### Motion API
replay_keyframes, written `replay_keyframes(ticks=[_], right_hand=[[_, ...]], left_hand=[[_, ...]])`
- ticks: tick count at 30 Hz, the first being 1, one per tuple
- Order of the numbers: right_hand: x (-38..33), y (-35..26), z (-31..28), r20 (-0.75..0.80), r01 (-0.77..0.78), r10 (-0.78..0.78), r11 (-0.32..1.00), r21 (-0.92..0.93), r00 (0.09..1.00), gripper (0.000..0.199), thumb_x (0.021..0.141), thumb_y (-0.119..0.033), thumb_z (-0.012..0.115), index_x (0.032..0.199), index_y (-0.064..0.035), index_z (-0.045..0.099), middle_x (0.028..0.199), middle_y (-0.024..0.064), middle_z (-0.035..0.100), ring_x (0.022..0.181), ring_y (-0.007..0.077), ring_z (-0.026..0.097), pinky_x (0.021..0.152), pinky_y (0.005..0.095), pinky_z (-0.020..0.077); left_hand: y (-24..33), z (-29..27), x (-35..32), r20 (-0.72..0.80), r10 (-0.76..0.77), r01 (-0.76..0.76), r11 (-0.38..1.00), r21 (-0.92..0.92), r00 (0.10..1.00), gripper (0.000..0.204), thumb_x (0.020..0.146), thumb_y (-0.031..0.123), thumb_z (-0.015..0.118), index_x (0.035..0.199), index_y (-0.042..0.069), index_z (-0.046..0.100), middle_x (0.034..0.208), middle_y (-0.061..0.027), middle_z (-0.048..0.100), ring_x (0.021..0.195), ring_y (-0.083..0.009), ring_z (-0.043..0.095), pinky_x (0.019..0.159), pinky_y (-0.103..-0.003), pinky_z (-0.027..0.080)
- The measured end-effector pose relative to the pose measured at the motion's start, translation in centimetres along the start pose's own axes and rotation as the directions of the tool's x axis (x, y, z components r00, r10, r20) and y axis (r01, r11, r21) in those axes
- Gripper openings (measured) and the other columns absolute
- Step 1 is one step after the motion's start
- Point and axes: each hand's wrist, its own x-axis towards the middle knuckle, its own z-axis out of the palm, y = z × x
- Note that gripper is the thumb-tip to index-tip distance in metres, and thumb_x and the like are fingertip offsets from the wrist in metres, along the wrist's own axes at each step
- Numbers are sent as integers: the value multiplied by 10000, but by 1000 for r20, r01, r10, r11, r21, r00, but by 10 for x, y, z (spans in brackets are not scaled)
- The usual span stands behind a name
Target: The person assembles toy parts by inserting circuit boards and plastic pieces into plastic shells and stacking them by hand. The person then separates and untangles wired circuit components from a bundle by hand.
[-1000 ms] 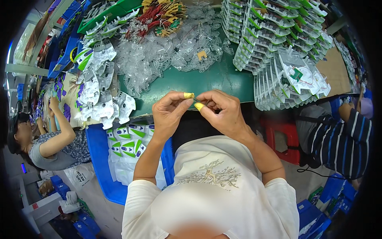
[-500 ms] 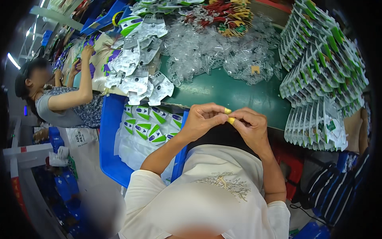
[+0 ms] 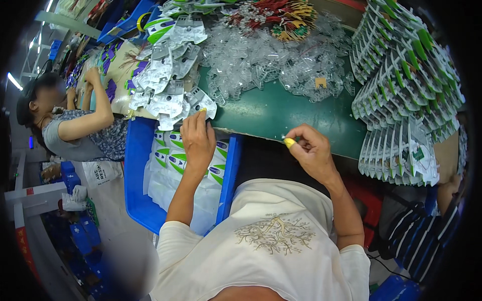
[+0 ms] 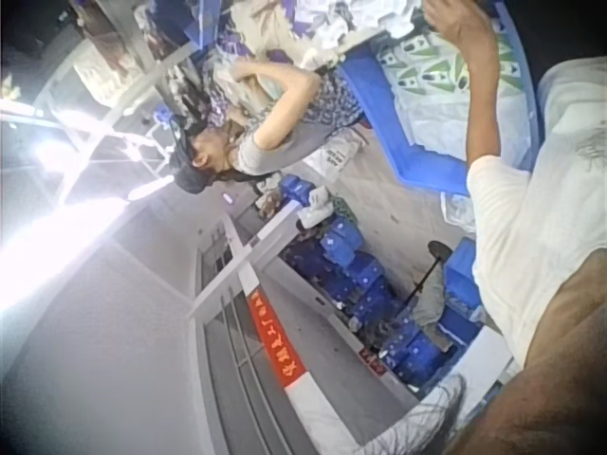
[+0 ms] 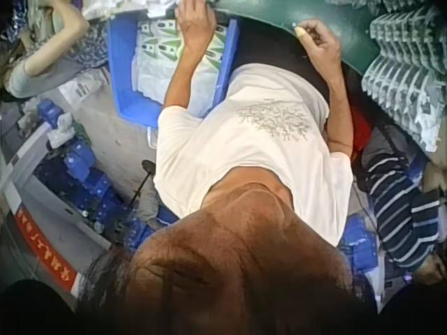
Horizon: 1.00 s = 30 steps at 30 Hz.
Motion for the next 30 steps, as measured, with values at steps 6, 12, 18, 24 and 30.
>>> replay_keyframes(ticks=[6, 12, 18, 24, 30], right_hand=[[-3, 3, -2, -28, 50, -54, 992, -120, 998, 71, 840, 16, 665, 907, 6, 642, 794, 13, 585, 556, 35, 430, 496, 233, 340], [3, -9, -13, -3, 183, -198, 913, -364, 980, 103, 797, 9, 668, 893, -13, 640, 808, 82, 613, 550, 165, 527, 505, 309, 410], [28, 4, 13, 177, 444, -435, 648, -619, 883, 140, 752, -21, 701, 869, -31, 625, 814, 103, 613, 687, 291, 636, 569, 400, 507], [30, -6, 16, 324, 447, -309, 578, -683, 894, 93, 792, -15, 660, 829, -19, 575, 835, 125, 575, 748, 314, 659, 588, 434, 520], [22, 2, 17, 283, 410, -300, 596, -690, 911, 172, 787, 28, 638, 956, -2, 620, 895, 121, 592, 742, 298, 667, 597, 432, 529]], left_hand=[[47, 12, -18, -58, 230, -238, 938, -253, 971, 321, 785, 24, 676, 1102, 15, 629, 1025, -125, 631, 971, -310, 595, 867, -446, 439], [86, 18, -32, -71, 411, -406, 834, -373, 909, 328, 691, 42, 748, 1012, 58, 684, 1020, -57, 650, 1036, -271, 615, 889, -442, 437], [80, 21, -29, 8, 406, -370, 842, -393, 914, 394, 649, 98, 802, 1022, 71, 679, 1089, -79, 631, 1124, -286, 584, 970, -459, 411], [67, 10, -4, 18, 443, -314, 663, -680, 896, 303, 722, 104, 811, 987, 54, 671, 1045, -116, 646, 1021, -321, 623, 879, -432, 485], [7, 18, 45, -88, 218, -235, 918, -320, 972, 273, 785, -71, 607, 1036, 15, 672, 1071, -139, 671, 1076, -347, 626, 931, -445, 484]])
